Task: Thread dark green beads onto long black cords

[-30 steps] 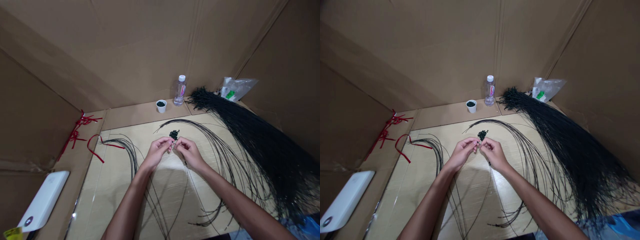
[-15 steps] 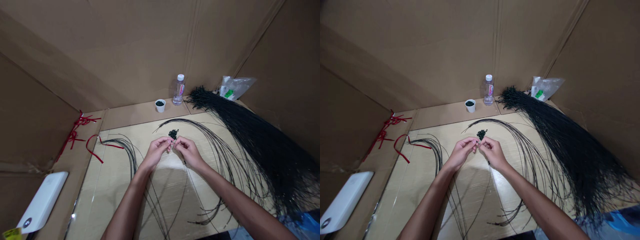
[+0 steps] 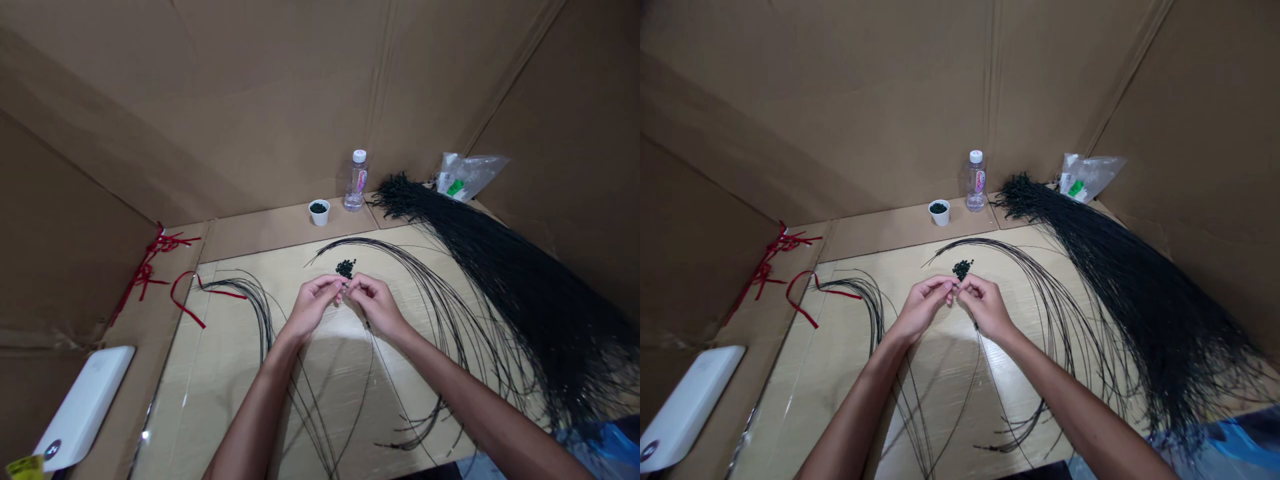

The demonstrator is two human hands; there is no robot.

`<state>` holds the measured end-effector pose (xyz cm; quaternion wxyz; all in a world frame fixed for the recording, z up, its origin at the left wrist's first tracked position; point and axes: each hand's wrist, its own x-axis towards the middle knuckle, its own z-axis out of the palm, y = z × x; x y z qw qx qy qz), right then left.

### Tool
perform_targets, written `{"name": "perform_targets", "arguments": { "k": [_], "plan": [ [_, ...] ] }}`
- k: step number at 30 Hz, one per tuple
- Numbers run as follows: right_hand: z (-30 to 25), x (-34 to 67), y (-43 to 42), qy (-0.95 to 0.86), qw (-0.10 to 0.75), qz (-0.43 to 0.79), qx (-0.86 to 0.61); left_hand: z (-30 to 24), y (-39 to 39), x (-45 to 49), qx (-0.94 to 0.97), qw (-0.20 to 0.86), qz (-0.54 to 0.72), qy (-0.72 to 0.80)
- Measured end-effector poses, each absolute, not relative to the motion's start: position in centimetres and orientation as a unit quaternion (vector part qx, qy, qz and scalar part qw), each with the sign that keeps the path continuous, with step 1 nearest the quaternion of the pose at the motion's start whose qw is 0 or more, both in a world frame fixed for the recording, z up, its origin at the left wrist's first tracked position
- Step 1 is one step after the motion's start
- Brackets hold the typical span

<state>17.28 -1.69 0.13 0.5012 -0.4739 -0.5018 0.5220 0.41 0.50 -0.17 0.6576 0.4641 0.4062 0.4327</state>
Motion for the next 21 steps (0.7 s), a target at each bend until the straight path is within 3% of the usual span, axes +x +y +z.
{"name": "perform_targets", "arguments": {
  "k": [21],
  "plan": [
    [-0.35,17.53,-1.62,-0.523,0.495,0.52,-0.459,0.11,0.56,0.49,0.465,0.657,0.425,0.415]
  ]
}}
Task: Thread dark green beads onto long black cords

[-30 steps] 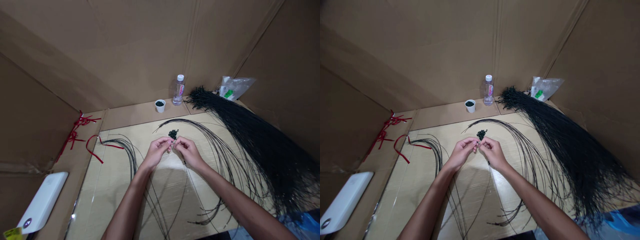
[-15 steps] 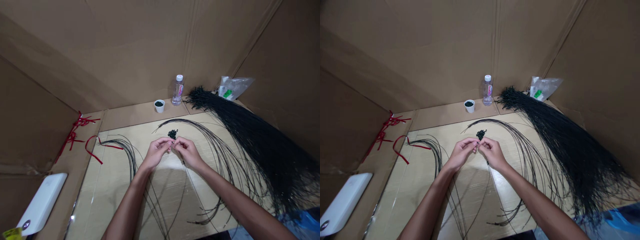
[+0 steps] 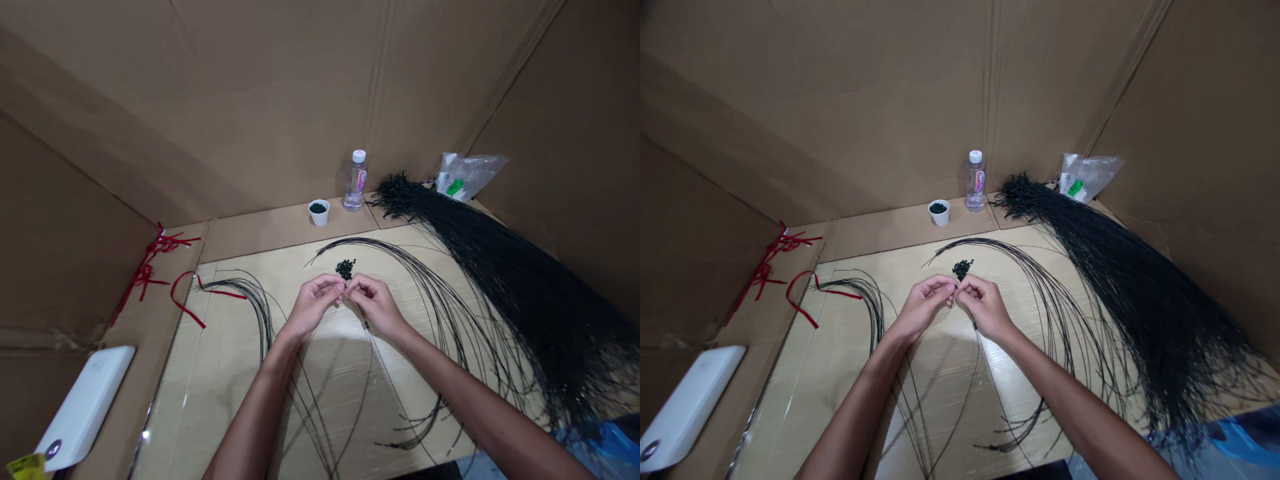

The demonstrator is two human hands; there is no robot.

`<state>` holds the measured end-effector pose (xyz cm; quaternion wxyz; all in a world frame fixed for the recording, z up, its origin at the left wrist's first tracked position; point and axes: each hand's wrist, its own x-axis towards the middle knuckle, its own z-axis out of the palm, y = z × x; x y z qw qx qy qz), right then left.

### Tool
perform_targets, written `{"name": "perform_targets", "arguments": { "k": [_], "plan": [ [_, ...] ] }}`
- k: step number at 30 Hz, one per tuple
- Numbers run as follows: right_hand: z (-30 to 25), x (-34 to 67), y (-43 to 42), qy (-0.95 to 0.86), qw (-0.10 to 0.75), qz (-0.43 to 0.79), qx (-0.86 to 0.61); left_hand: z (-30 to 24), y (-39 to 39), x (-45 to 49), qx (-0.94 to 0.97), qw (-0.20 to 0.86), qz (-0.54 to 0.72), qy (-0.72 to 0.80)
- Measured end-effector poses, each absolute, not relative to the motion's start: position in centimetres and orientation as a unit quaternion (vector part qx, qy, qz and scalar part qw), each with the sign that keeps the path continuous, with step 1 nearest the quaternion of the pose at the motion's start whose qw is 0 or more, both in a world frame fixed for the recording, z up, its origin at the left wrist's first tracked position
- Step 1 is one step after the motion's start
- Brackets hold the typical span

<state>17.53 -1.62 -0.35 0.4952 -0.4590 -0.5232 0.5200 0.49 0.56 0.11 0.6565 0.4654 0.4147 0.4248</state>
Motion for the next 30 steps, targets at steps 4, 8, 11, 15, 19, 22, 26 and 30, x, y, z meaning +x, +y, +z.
{"name": "perform_targets", "arguments": {
  "k": [4,8,11,15,19,22,26,30],
  "plan": [
    [-0.73,17.53,-1.7,-0.527,0.496,0.517,-0.458,0.04,0.74,0.22,0.456,0.674,0.41,0.412],
    [-1.14,17.56,-1.72,-0.541,0.488,0.509,-0.458,-0.27,0.97,0.0,0.442,0.683,0.403,0.419],
    [-1.23,17.64,-1.7,-0.543,0.486,0.506,-0.462,-0.16,1.01,0.1,0.439,0.676,0.409,0.427],
    [-0.95,17.78,-1.69,-0.543,0.485,0.507,-0.46,0.42,0.78,0.44,0.455,0.646,0.417,0.449],
    [-0.53,17.76,-1.7,-0.526,0.497,0.519,-0.456,0.65,0.43,0.64,0.459,0.632,0.43,0.453],
    [-0.43,17.64,-1.6,-0.509,0.511,0.526,-0.451,0.5,0.32,0.63,0.458,0.633,0.432,0.451],
    [-0.57,17.67,-1.41,-0.509,0.52,0.526,-0.441,0.42,0.36,0.57,0.444,0.638,0.436,0.453],
    [-0.69,17.83,-1.36,-0.511,0.518,0.521,-0.445,0.59,0.35,0.47,0.434,0.655,0.428,0.446]
  ]
}}
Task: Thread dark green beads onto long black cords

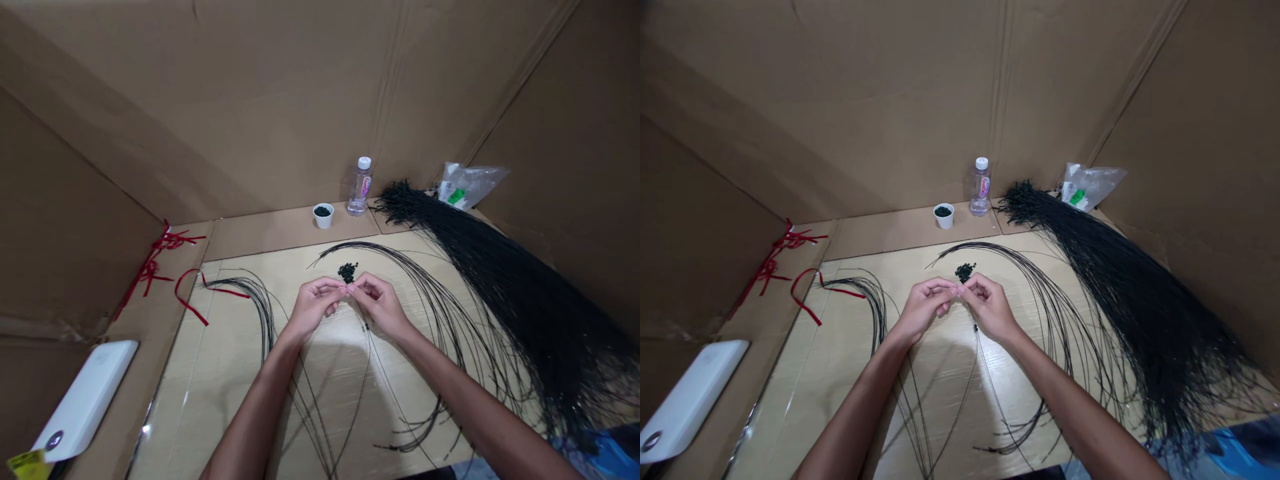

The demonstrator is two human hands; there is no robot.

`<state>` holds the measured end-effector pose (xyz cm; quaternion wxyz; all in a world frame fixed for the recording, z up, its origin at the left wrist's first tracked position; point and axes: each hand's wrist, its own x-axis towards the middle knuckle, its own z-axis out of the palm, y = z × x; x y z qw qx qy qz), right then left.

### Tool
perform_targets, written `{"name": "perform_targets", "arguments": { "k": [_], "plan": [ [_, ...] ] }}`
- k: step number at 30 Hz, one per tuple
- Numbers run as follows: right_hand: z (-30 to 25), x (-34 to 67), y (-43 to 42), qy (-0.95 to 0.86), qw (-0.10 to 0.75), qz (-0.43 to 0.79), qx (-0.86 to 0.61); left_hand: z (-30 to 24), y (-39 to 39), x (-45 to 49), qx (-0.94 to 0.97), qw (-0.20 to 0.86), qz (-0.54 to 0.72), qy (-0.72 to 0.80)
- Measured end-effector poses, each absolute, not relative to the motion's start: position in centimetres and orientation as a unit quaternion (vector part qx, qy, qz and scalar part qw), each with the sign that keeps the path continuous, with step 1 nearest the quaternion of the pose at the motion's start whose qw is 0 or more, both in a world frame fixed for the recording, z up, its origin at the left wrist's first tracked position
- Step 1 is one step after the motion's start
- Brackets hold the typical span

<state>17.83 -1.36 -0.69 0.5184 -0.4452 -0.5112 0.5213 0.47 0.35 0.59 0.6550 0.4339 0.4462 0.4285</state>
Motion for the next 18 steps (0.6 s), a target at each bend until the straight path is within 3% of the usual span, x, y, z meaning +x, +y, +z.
{"name": "perform_targets", "arguments": {
  "k": [11,18],
  "plan": [
    [-0.7,18.7,-1.2,-0.566,0.463,0.522,-0.439,0.2,0.3,0.7,0.437,0.649,0.438,0.443],
    [0.4,20.3,-1.3,-0.635,0.336,0.564,-0.407,-0.6,0.8,0.3,0.401,0.645,0.484,0.435]
  ]
}}
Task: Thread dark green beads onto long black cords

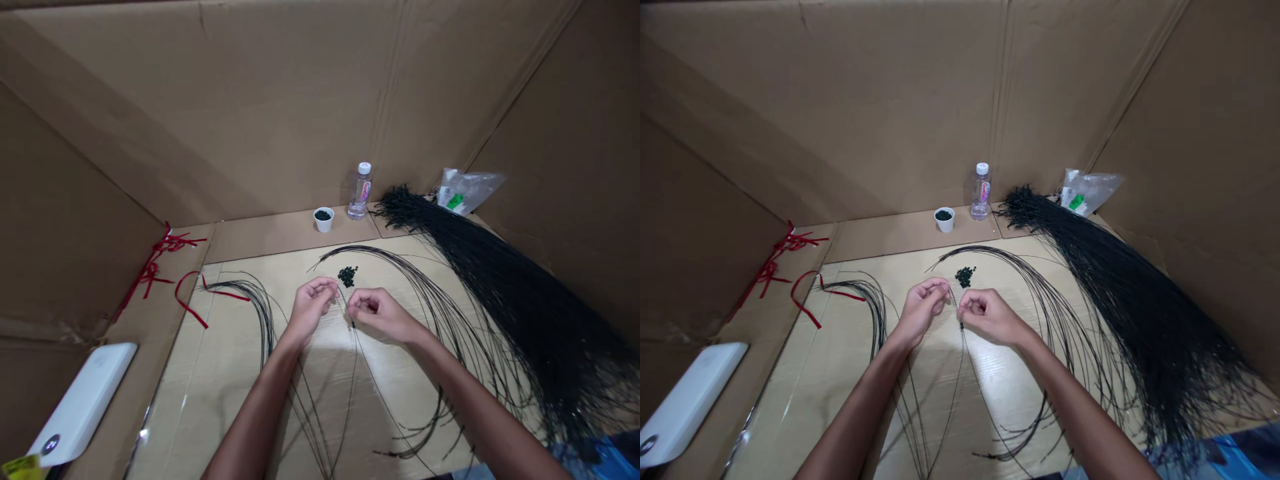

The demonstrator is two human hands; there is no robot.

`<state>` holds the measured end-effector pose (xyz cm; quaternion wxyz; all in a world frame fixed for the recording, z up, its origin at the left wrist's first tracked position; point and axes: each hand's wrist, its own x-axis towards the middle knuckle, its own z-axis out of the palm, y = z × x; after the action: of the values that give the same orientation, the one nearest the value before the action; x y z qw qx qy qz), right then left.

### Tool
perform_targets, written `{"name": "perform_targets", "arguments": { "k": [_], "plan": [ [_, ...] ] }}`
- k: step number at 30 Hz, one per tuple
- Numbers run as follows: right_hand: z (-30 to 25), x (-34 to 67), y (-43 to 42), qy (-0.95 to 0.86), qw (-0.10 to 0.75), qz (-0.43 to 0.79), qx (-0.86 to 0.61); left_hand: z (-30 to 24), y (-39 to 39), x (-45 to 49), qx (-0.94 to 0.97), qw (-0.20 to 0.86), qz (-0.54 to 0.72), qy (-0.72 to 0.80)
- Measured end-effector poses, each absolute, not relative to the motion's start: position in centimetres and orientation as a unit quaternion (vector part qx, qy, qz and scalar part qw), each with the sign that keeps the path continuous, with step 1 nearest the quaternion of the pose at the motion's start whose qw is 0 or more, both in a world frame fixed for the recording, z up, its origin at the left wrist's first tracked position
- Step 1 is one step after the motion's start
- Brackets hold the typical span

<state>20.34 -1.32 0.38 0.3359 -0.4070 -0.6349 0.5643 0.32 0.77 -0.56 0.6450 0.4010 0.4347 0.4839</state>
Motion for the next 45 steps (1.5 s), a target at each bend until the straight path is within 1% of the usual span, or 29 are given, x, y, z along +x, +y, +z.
{"name": "perform_targets", "arguments": {
  "k": [2,4,9,14,16,20,22,25,31,34,36,39,42,45],
  "plan": [
    [0.8,20.7,-1.3,-0.66,0.294,0.565,-0.398,-0.6,0.8,0.2,0.393,0.644,0.487,0.439],
    [1.1,20.9,-1.2,-0.679,0.288,0.545,-0.399,-0.6,0.8,0.2,0.395,0.644,0.483,0.443],
    [0.6,19.7,-1.1,-0.644,0.393,0.492,-0.434,-0.5,0.5,0.4,0.426,0.635,0.463,0.448],
    [-0.6,18.4,-1.1,-0.593,0.433,0.513,-0.443,-0.5,0.7,0.6,0.453,0.627,0.45,0.447],
    [-0.8,18.2,-1.0,-0.566,0.457,0.514,-0.455,-0.5,1.2,0.5,0.502,0.573,0.447,0.469],
    [-0.7,18.0,-0.8,-0.52,0.499,0.502,-0.478,-0.2,2.4,0.0,0.657,0.345,0.422,0.52],
    [-0.6,17.9,-0.7,-0.512,0.506,0.505,-0.477,-0.2,3.1,-0.1,0.716,0.272,0.384,0.515],
    [-0.6,17.8,-0.7,-0.505,0.509,0.511,-0.474,-0.3,3.9,-0.1,0.76,0.223,0.346,0.503],
    [-0.7,17.8,-0.6,-0.497,0.515,0.504,-0.483,-0.2,4.7,0.3,0.786,0.197,0.314,0.494],
    [-0.5,17.8,-0.6,-0.495,0.516,0.507,-0.481,0.0,4.6,0.5,0.772,0.212,0.329,0.501],
    [-0.4,17.8,-0.6,-0.497,0.516,0.506,-0.48,0.0,4.1,0.6,0.732,0.26,0.36,0.516],
    [-0.4,17.8,-0.7,-0.503,0.51,0.512,-0.474,-0.1,3.0,0.9,0.615,0.416,0.426,0.517],
    [-0.5,17.9,-0.7,-0.506,0.501,0.528,-0.462,-0.2,1.8,1.1,0.487,0.57,0.464,0.472],
    [-0.7,18.1,-0.8,-0.513,0.494,0.537,-0.452,-0.2,1.0,1.1,0.432,0.628,0.472,0.444]
  ]
}}
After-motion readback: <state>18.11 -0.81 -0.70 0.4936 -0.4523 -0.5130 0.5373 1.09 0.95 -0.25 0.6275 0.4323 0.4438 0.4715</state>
